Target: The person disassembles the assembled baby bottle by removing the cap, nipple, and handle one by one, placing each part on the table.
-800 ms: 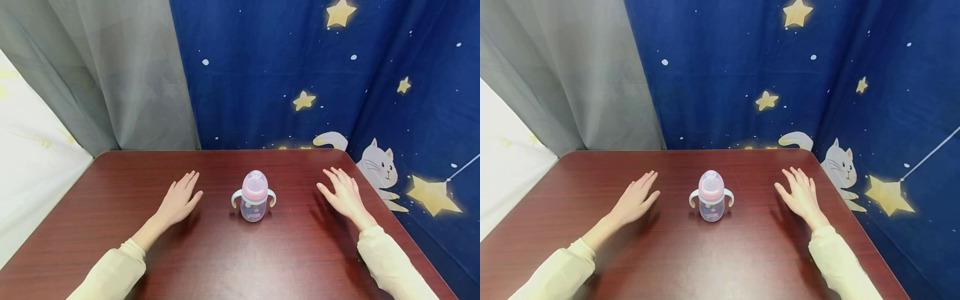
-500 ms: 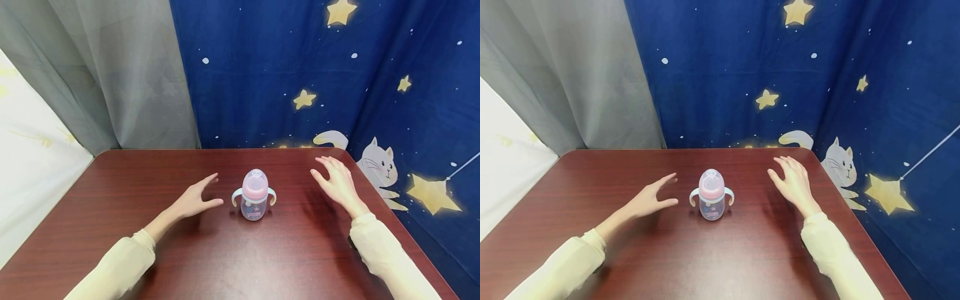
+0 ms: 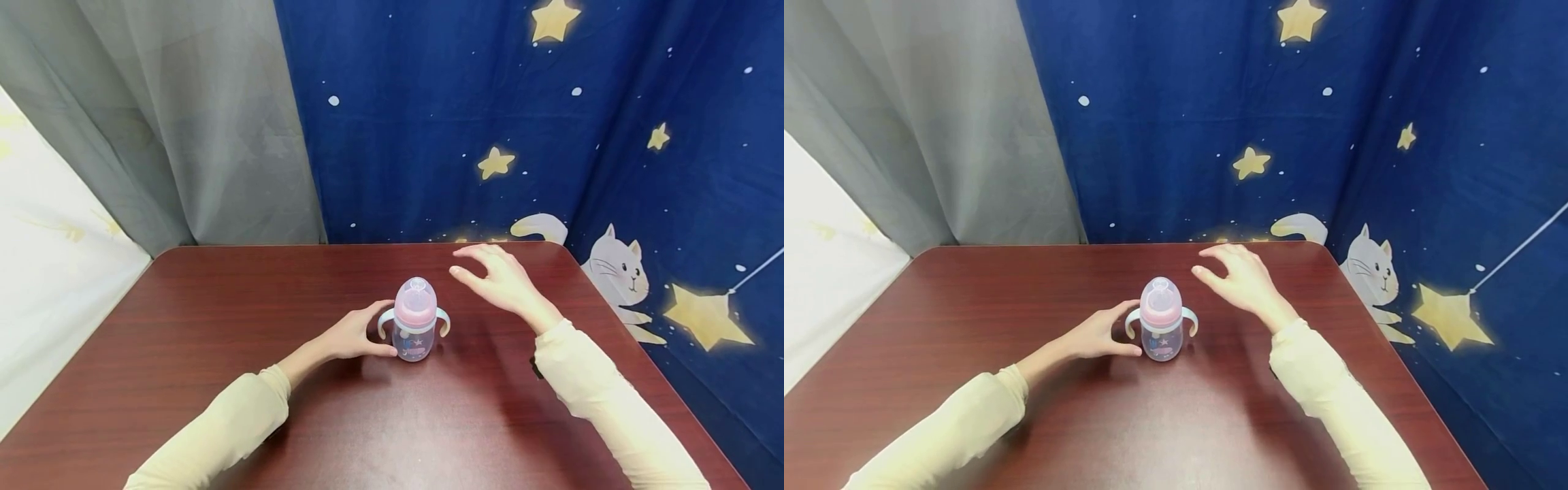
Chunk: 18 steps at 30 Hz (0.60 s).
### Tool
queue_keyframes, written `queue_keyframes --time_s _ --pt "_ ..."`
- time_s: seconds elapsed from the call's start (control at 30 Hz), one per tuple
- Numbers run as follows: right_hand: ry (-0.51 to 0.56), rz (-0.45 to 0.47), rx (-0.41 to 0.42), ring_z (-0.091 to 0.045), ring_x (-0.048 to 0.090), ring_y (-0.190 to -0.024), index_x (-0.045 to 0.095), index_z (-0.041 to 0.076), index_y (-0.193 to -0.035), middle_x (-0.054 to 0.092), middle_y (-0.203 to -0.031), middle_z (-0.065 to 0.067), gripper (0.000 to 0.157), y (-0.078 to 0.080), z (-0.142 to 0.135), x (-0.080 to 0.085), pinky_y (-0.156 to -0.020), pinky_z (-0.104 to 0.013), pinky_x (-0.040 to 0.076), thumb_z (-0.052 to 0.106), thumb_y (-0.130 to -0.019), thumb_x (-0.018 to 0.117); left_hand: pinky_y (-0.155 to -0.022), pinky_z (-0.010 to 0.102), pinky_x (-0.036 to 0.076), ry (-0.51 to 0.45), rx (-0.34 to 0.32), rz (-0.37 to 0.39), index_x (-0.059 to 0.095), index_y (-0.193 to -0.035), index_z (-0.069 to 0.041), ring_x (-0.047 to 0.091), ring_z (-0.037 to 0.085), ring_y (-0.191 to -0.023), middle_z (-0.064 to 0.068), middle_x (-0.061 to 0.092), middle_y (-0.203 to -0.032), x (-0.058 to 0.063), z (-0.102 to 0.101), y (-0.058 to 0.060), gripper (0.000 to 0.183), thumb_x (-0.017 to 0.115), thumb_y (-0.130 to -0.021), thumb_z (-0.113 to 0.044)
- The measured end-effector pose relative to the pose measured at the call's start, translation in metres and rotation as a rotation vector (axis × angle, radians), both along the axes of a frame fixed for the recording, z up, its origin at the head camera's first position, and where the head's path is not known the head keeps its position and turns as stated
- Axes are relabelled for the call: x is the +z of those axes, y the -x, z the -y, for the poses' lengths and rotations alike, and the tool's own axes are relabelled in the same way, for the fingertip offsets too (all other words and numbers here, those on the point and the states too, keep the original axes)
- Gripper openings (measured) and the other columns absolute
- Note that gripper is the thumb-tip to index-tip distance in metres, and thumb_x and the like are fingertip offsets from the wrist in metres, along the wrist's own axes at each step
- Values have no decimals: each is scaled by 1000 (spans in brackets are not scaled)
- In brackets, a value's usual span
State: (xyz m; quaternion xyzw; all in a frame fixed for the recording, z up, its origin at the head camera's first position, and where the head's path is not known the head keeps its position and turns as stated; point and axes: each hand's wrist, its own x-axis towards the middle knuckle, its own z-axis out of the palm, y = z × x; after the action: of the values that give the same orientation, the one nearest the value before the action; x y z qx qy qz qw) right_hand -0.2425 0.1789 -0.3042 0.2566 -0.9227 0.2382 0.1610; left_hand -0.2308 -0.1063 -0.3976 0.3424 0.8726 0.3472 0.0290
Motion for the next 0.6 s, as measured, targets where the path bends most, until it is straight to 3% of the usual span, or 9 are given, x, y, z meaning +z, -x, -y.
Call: queue_keyframes --time_s 0.1,0.33,0.47,0.6 --pt "-39 47 34 -21 43 -110 60 18 -112 56 -113 0 47 -4 15 6 -89 -44 32 52 -81 52 -67 28 41 -15 -20 5 37 -129 -12 55 16 -73 2 58 -77 -3 -4 1 81 73 -65 -46" --pt "-128 68 140 -11 54 -92 62 21 -108 60 -100 7 45 -11 43 16 -76 -37 41 55 -78 54 -62 27 44 -74 -41 27 44 -121 -12 54 12 -67 3 59 -91 -6 -10 3 68 75 -66 -39" --pt "-189 76 145 -7 53 -81 62 24 -107 60 -97 11 48 -13 52 15 -66 -34 42 59 -76 54 -61 25 44 -68 -42 12 46 -118 -12 52 8 -65 1 59 -92 -8 -12 5 64 74 -67 -40" --pt "-247 111 131 -9 53 -80 60 25 -109 59 -100 10 49 -14 58 15 -63 -34 41 59 -73 56 -60 24 44 -64 -42 28 47 -116 -12 53 7 -64 -1 59 -90 -9 -13 7 62 74 -67 -39"
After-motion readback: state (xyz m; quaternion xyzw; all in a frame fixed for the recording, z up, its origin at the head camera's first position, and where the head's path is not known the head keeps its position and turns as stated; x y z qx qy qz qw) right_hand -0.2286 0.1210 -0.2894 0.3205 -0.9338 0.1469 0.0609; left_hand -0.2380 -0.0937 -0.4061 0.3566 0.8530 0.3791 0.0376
